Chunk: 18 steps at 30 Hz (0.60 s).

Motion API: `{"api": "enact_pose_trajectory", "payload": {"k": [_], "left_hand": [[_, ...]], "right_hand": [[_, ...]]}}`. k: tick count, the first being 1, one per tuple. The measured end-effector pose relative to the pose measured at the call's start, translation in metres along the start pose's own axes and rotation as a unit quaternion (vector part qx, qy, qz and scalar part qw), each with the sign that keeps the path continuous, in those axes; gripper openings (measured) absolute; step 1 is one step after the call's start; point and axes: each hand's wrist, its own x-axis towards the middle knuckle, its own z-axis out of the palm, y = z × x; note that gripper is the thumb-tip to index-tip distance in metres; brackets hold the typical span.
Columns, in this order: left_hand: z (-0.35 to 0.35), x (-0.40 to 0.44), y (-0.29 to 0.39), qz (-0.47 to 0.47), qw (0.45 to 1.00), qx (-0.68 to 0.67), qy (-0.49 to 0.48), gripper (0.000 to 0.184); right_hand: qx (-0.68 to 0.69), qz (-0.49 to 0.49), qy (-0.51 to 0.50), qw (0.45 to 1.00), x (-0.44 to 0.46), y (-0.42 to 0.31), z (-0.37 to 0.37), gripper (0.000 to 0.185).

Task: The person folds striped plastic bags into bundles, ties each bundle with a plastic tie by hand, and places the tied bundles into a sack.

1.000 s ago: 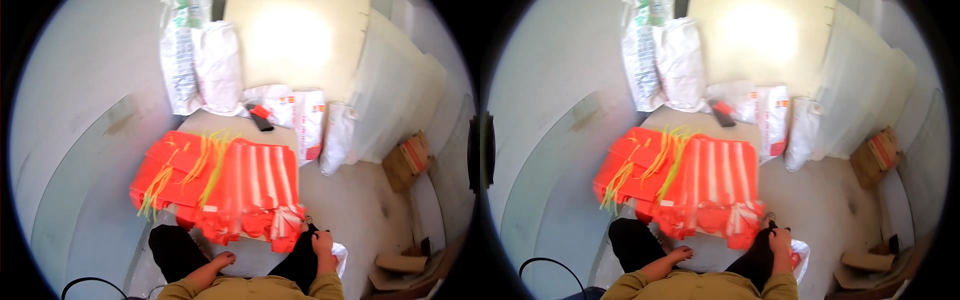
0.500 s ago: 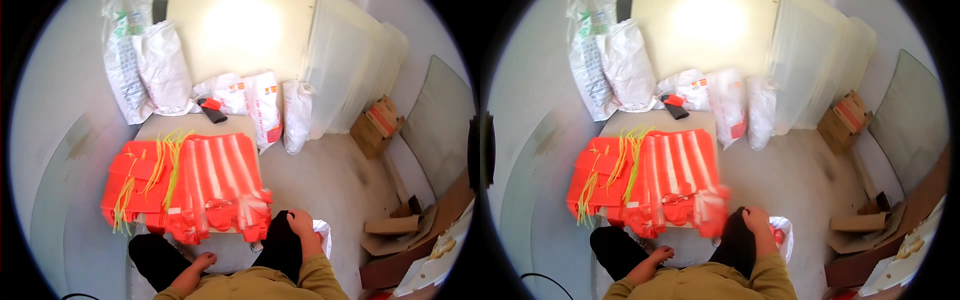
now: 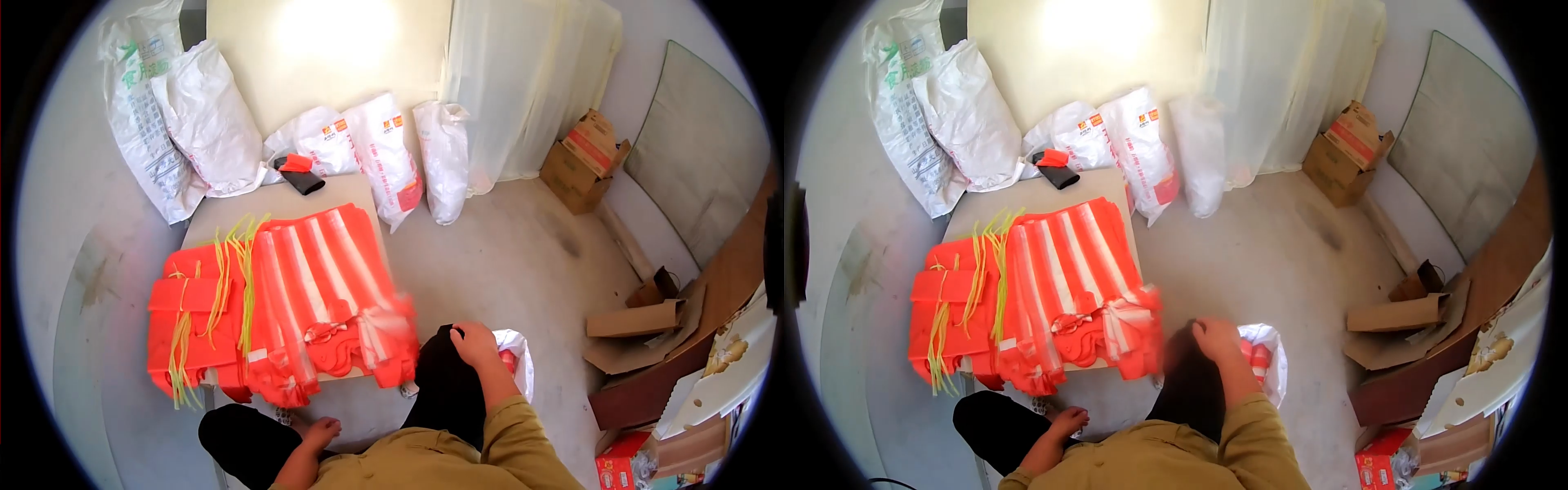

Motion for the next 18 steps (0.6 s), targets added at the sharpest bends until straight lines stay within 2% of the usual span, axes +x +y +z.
{"api": "enact_pose_trajectory", "payload": {"k": [3,4,5,7,9,15,18], "left_hand": [[-0.001,0.004,-0.005,0.041,0.998,0.036,-0.007,0.039],[0.003,-0.005,0.011,0.036,0.997,0.069,0.007,0.041],[0.004,0.004,-0.001,0.03,0.992,0.119,0.008,0.043],[0.013,-0.013,0.028,0.078,0.977,0.198,0.01,0.042],[0.02,-0.032,0.068,0.099,0.97,0.22,-0.016,0.04],[0.03,-0.089,0.184,0.086,0.986,0.118,-0.078,0.042],[0.013,-0.088,0.22,0.137,0.982,0.078,-0.103,0.04]], "right_hand": [[-0.005,-0.011,-0.001,1.0,0.004,-0.005,0.003,0.035],[-0.005,-0.008,-0.003,1.0,0.005,-0.008,0.003,0.035],[-0.005,-0.007,-0.006,1.0,0.007,-0.011,0.003,0.035],[0.003,-0.025,0.005,1.0,0.008,-0.013,0.011,0.035],[0.004,-0.049,0.02,0.999,0.014,-0.009,0.019,0.037],[-0.015,-0.053,0.016,0.998,0.016,-0.018,0.019,0.037],[-0.015,-0.069,0.031,0.997,0.021,-0.012,0.027,0.034]]}}
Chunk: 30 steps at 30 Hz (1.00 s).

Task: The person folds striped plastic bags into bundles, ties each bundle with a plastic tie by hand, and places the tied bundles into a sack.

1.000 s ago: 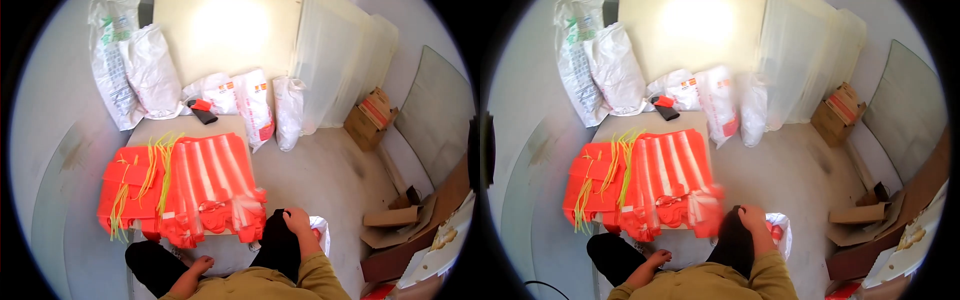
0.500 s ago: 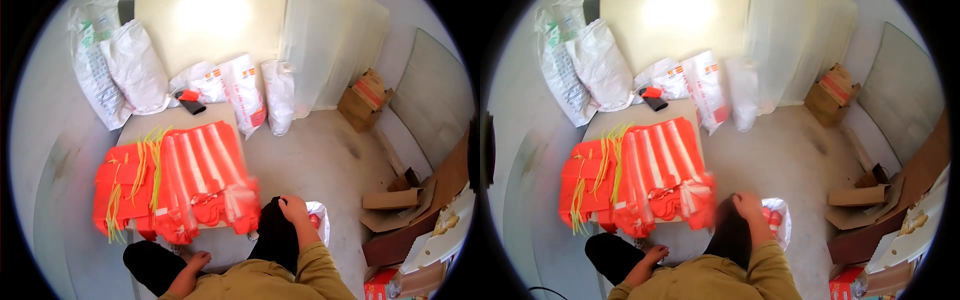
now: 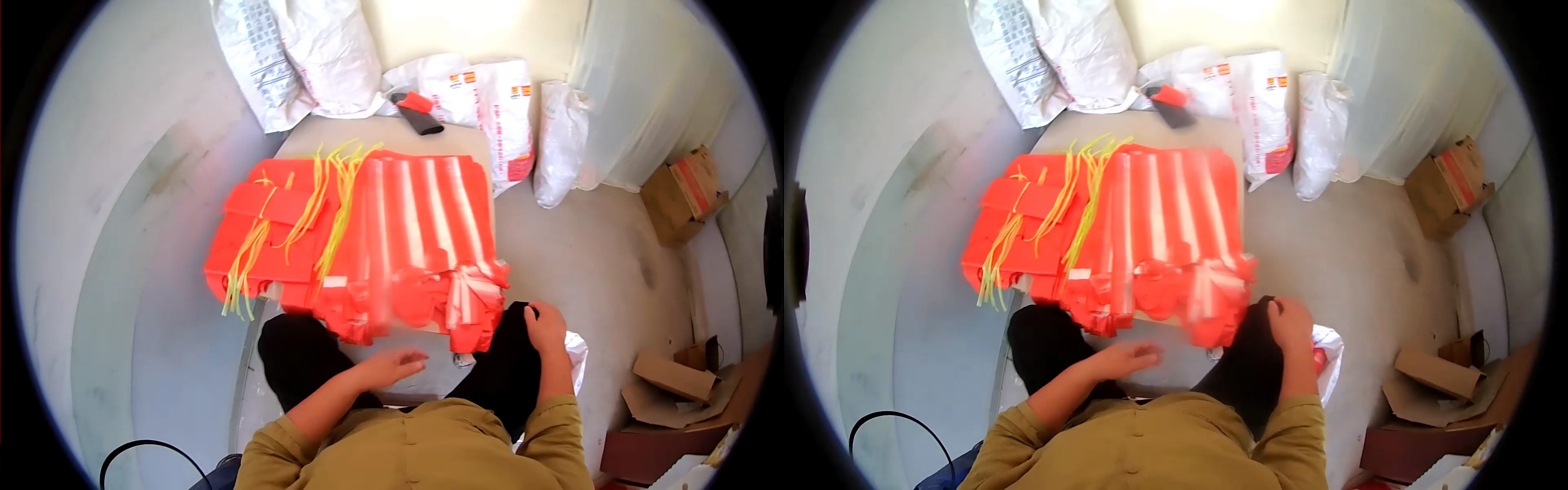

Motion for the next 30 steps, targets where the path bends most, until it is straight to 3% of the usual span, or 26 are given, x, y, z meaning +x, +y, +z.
{"api": "enact_pose_trajectory", "payload": {"k": [3,7,10,13,16,19,22,25,28,30], "left_hand": [[-0.039,0.013,0.02,0.083,0.991,0.047,0.089,0.036],[-0.096,0.027,0.061,0.015,0.966,-0.003,0.257,0.027],[-0.14,0.046,0.042,0.064,0.929,0.104,0.35,0.025],[-0.156,0.052,0.029,0.07,0.92,0.168,0.347,0.028],[-0.155,0.052,0.026,-0.001,0.922,0.255,0.291,0.041],[-0.146,0.044,0.032,0.05,0.889,0.348,0.293,0.054],[-0.145,0.033,0.052,-0.033,0.922,0.328,0.205,0.064],[-0.131,0.021,0.044,0.021,0.911,0.334,0.241,0.07],[-0.131,0.006,0.075,-0.117,0.953,0.25,0.126,0.077],[-0.128,0.007,0.056,-0.062,0.956,0.248,0.144,0.077]], "right_hand": [[0.01,0.012,-0.001,1.0,-0.005,-0.004,-0.006,0.031],[0.005,0.03,0.02,0.999,-0.005,0.015,-0.005,0.029],[-0.001,0.054,0.022,0.998,-0.009,0.018,-0.009,0.029],[-0.017,0.084,0.029,0.996,-0.012,0.033,-0.009,0.03],[-0.019,0.099,0.03,0.994,-0.012,0.04,-0.008,0.03],[-0.021,0.081,0.039,0.996,-0.01,0.054,-0.003,0.029],[-0.01,0.07,0.038,0.997,-0.007,0.058,-0.001,0.029],[0.007,0.071,0.029,0.997,-0.006,0.055,-0.002,0.027],[0.024,0.062,0.034,0.997,-0.007,0.043,-0.003,0.025],[0.026,0.055,0.038,0.997,-0.009,0.038,-0.004,0.025]]}}
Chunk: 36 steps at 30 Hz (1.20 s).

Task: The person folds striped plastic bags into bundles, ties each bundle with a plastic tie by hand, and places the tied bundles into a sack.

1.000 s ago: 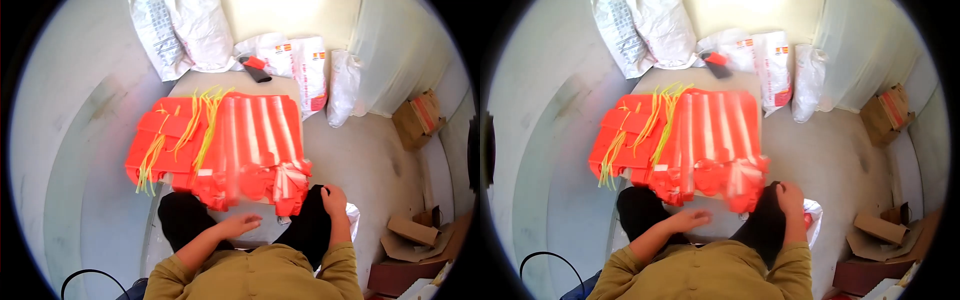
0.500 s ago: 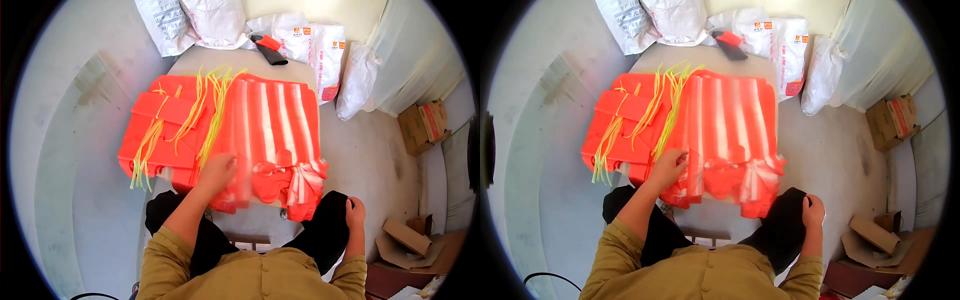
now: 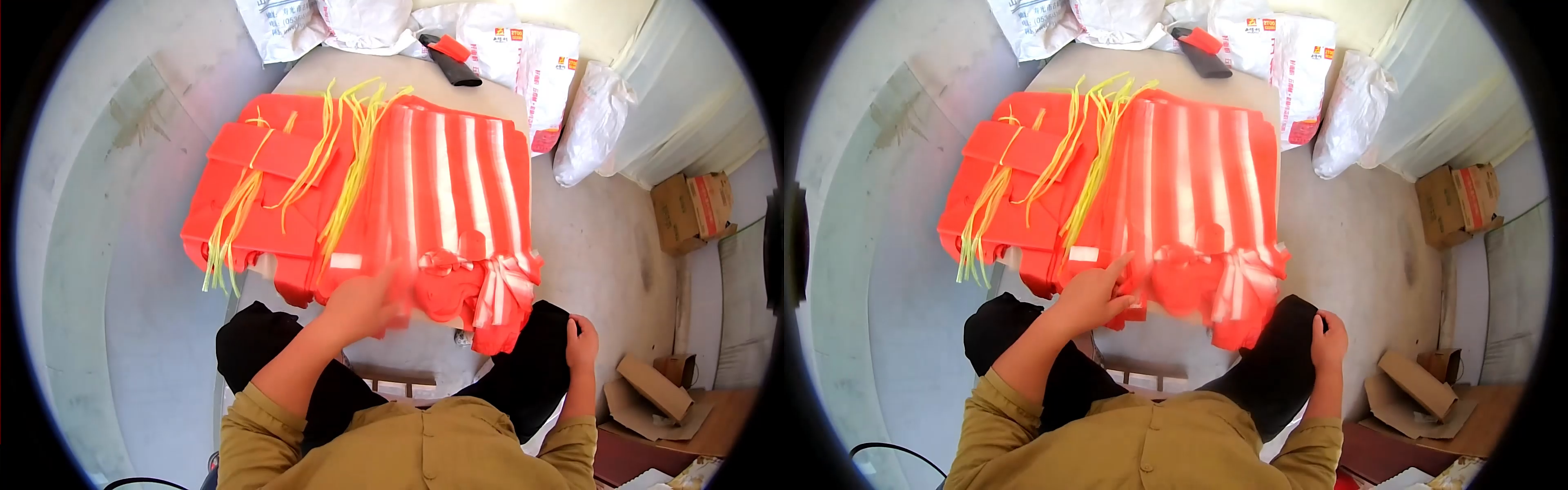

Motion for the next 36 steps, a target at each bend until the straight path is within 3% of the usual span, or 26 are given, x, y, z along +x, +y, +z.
{"api": "enact_pose_trajectory", "payload": {"k": [4,8,10,13,16,19,22,25,27,32,36], "left_hand": [[-0.005,-0.008,0.002,0.015,0.994,-0.104,0.006,0.071],[0.009,0.0,-0.011,0.127,0.991,0.031,0.03,0.066],[0.013,0.0,-0.01,0.176,0.97,0.166,0.022,0.065],[0.024,-0.003,-0.013,0.233,0.949,0.21,0.022,0.065],[0.029,-0.004,-0.013,0.229,0.954,0.193,-0.006,0.063],[0.037,-0.003,-0.024,0.288,0.934,0.184,0.099,0.063],[0.039,0.0,-0.027,0.323,0.919,0.178,0.138,0.062],[0.036,0.005,-0.02,0.263,0.956,0.119,-0.042,0.063],[0.031,0.0,-0.012,0.235,0.964,0.101,-0.073,0.06],[0.017,-0.001,-0.006,0.193,0.961,-0.077,-0.182,0.043],[0.002,0.003,-0.007,0.17,0.938,-0.196,-0.229,0.03]], "right_hand": [[-0.013,-0.011,0.002,1.0,-0.002,-0.006,-0.001,0.025],[-0.024,-0.021,0.017,0.999,-0.004,-0.02,-0.004,0.024],[-0.025,-0.027,0.015,0.999,-0.004,-0.025,-0.005,0.024],[-0.02,-0.041,0.019,0.999,-0.006,-0.034,-0.007,0.024],[-0.02,-0.052,0.021,0.998,-0.007,-0.041,-0.006,0.023],[-0.026,-0.059,0.017,0.998,-0.006,-0.049,-0.005,0.023],[-0.036,-0.061,0.013,0.997,-0.003,-0.058,-0.002,0.022],[-0.029,-0.05,0.011,0.998,-0.003,-0.066,0.0,0.022],[-0.014,-0.047,0.008,0.999,-0.002,-0.067,0.003,0.021],[0.047,-0.19,0.041,0.98,0.003,-0.076,0.011,0.016],[0.047,-0.293,-0.079,0.952,0.02,-0.176,0.012,0.024]]}}
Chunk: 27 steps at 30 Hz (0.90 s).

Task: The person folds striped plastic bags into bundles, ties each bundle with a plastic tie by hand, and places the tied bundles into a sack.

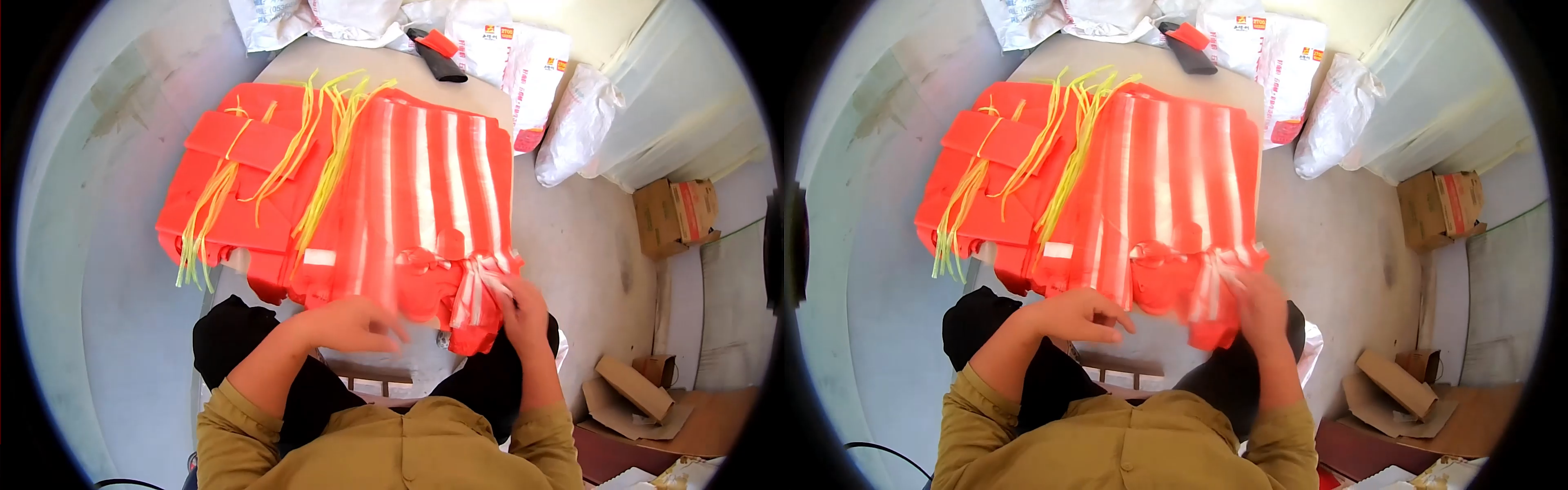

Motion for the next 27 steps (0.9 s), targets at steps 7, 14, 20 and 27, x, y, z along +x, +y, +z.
{"api": "enact_pose_trajectory", "payload": {"k": [7,14,20,27], "left_hand": [[-0.004,0.019,-0.007,-0.07,0.962,-0.168,0.201,0.019],[-0.021,0.037,-0.019,-0.043,0.865,-0.256,0.429,0.03],[-0.02,0.054,-0.026,-0.001,0.848,-0.315,0.426,0.057],[-0.02,0.067,-0.024,0.028,0.84,-0.333,0.429,0.068]], "right_hand": [[0.022,-0.055,-0.007,0.998,0.089,0.01,0.079,0.052],[0.069,0.13,-0.166,0.975,0.109,-0.011,0.062,0.032],[0.266,0.136,-0.05,0.953,0.093,-0.002,0.063,0.011],[0.41,0.228,-0.04,0.882,0.09,0.007,0.067,0.007]]}}
